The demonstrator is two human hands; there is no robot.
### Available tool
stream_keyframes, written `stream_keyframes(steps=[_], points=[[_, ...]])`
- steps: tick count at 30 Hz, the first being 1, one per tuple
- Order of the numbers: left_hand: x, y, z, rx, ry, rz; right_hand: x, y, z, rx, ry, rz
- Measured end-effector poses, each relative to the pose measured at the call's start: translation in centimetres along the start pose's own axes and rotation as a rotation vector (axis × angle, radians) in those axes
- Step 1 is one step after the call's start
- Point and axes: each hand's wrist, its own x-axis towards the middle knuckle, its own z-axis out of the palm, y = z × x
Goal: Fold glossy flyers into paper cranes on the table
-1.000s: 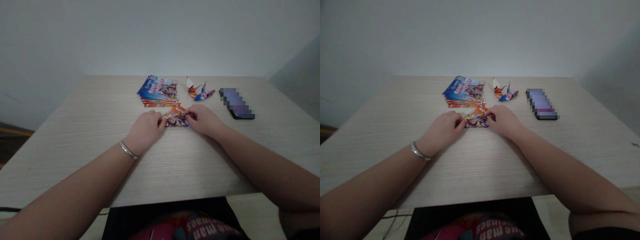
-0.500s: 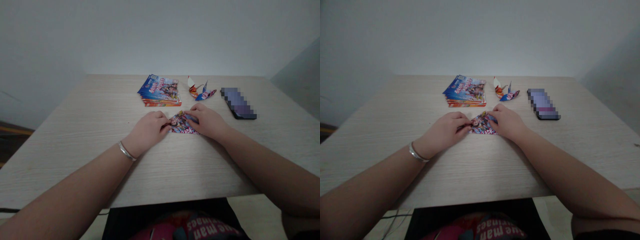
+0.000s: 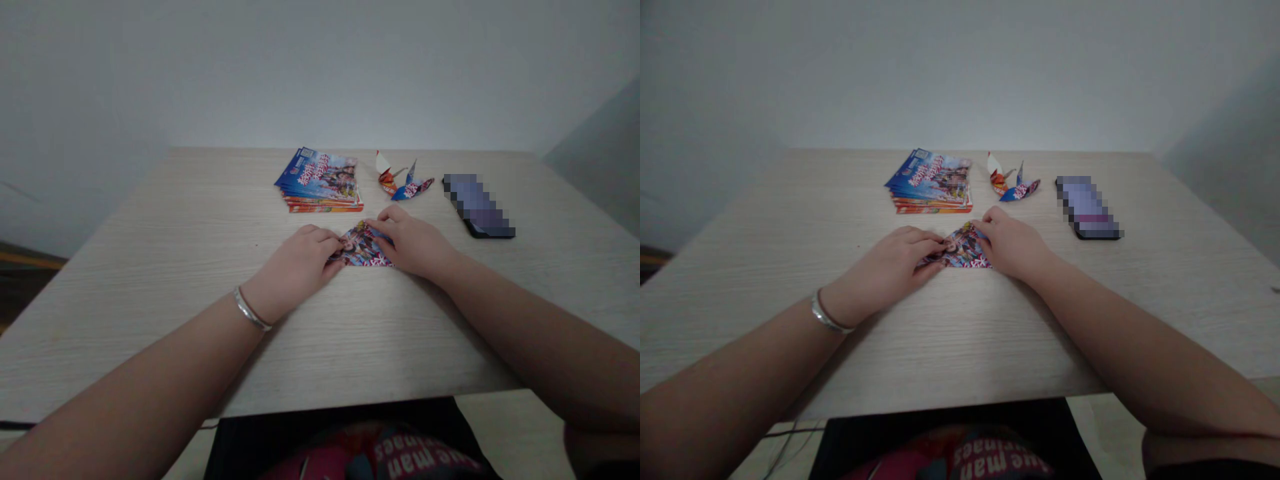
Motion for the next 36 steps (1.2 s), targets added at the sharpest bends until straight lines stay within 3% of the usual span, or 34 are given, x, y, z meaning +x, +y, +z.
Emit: stream_keyframes(steps=[14,21,26,30,36], points=[[0.3,0.0,0.3,0.005,0.026,-0.071,0.4,0.0,0.5,0.064,0.065,-0.007],[0.2,0.0,0.4,-0.041,0.043,-0.067,0.3,0.0,0.7,0.118,0.086,0.117],[-0.2,0.4,0.8,-0.037,0.09,-0.1,0.0,-0.4,0.9,0.07,0.159,0.06],[-0.5,0.5,1.4,0.032,0.086,-0.186,0.2,-0.2,1.7,0.164,0.207,-0.014],[-0.5,-0.3,2.1,-0.016,0.073,-0.165,0.5,-0.2,2.2,0.309,0.216,-0.074]])
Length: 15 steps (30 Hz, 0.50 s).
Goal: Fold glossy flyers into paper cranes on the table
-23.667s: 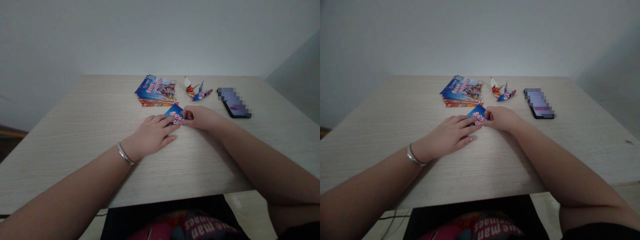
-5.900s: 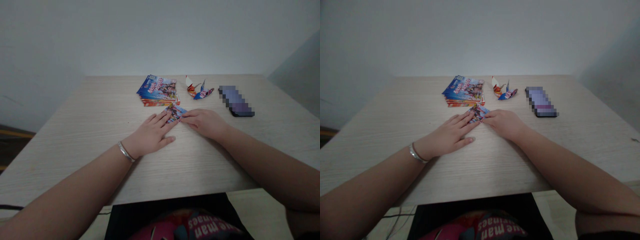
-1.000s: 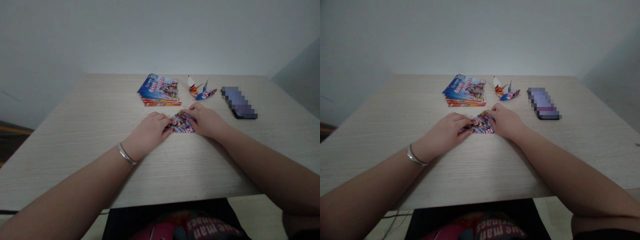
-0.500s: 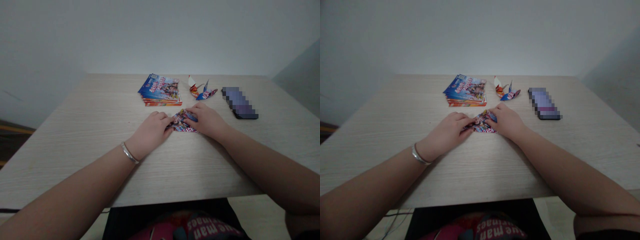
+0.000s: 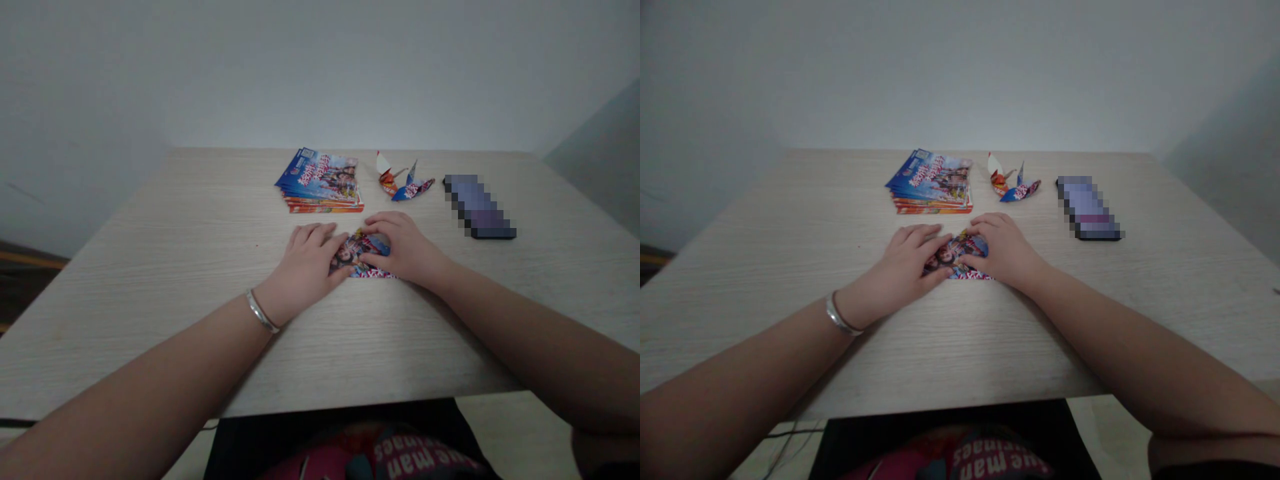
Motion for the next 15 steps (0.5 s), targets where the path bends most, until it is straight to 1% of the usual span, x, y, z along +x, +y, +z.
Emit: stream_keyframes(steps=[4,7,10,15], points=[[0.16,0.08,0.03,-0.062,-0.007,0.013,-0.13,-0.27,0.07,-0.085,0.009,0.05],[0.13,0.35,0.01,-0.083,0.001,-0.02,-0.22,-0.47,-0.01,-0.11,-0.021,0.035],[0.04,0.49,-0.05,-0.059,0.007,-0.065,-0.15,-0.49,-0.13,-0.044,-0.033,0.022],[-0.01,0.33,-0.15,-0.022,-0.018,-0.02,0.02,-0.21,-0.35,0.127,-0.017,0.031]])
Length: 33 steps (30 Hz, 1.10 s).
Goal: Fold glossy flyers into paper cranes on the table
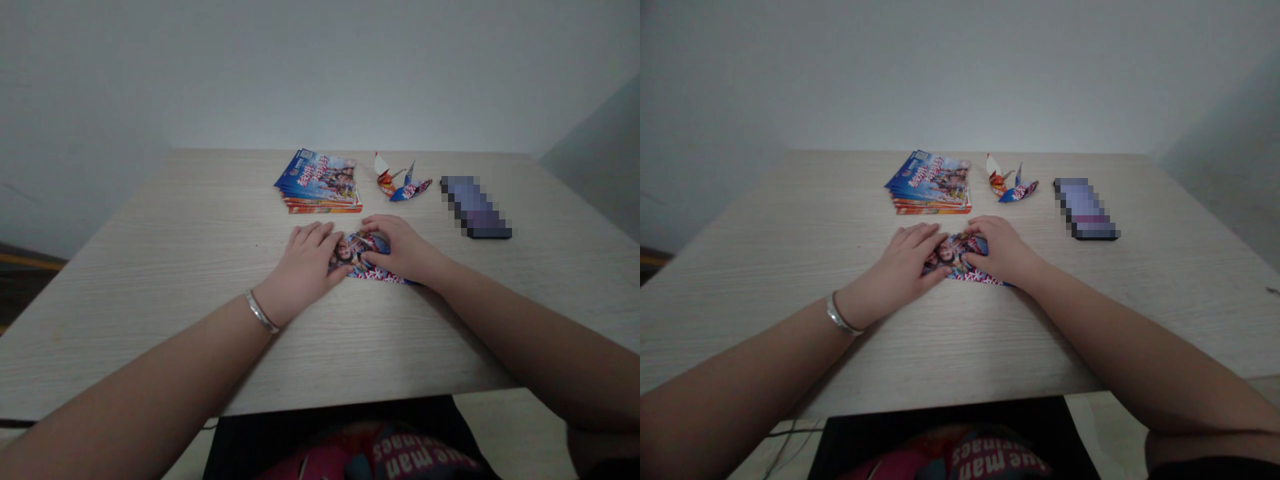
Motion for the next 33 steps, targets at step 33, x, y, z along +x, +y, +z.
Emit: stream_keyframes(steps=[33], points=[[0.3,0.9,-1.5,-0.311,-0.001,-0.035,-0.6,-3.7,-2.1,0.754,0.214,0.325]])
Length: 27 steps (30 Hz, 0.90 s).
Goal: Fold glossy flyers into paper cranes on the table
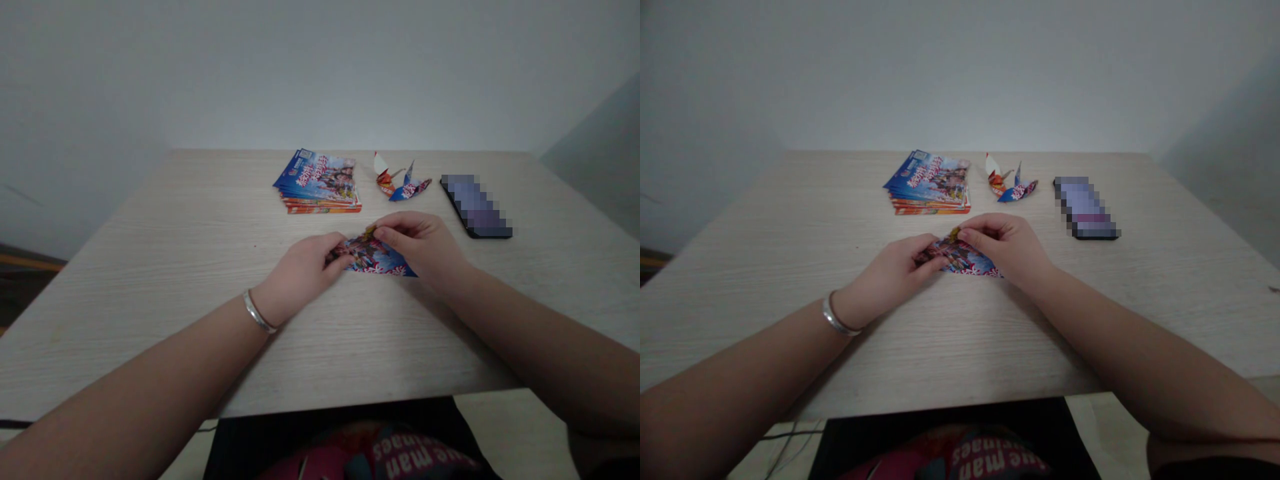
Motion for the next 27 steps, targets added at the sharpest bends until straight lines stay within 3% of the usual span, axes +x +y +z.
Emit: stream_keyframes(steps=[7,15,24,27], points=[[0.1,0.0,0.1,-0.038,0.001,0.019,-0.1,0.1,0.1,-0.019,0.009,-0.015],[0.1,0.5,-0.3,-0.065,-0.02,-0.09,0.0,0.0,-0.3,-0.046,0.075,-0.021],[0.3,0.0,-0.3,-0.188,0.069,-0.194,0.7,0.9,-0.6,-0.199,0.236,-0.021],[0.5,-0.5,-0.2,-0.23,0.055,-0.191,1.2,1.7,-0.6,-0.321,0.233,-0.055]])
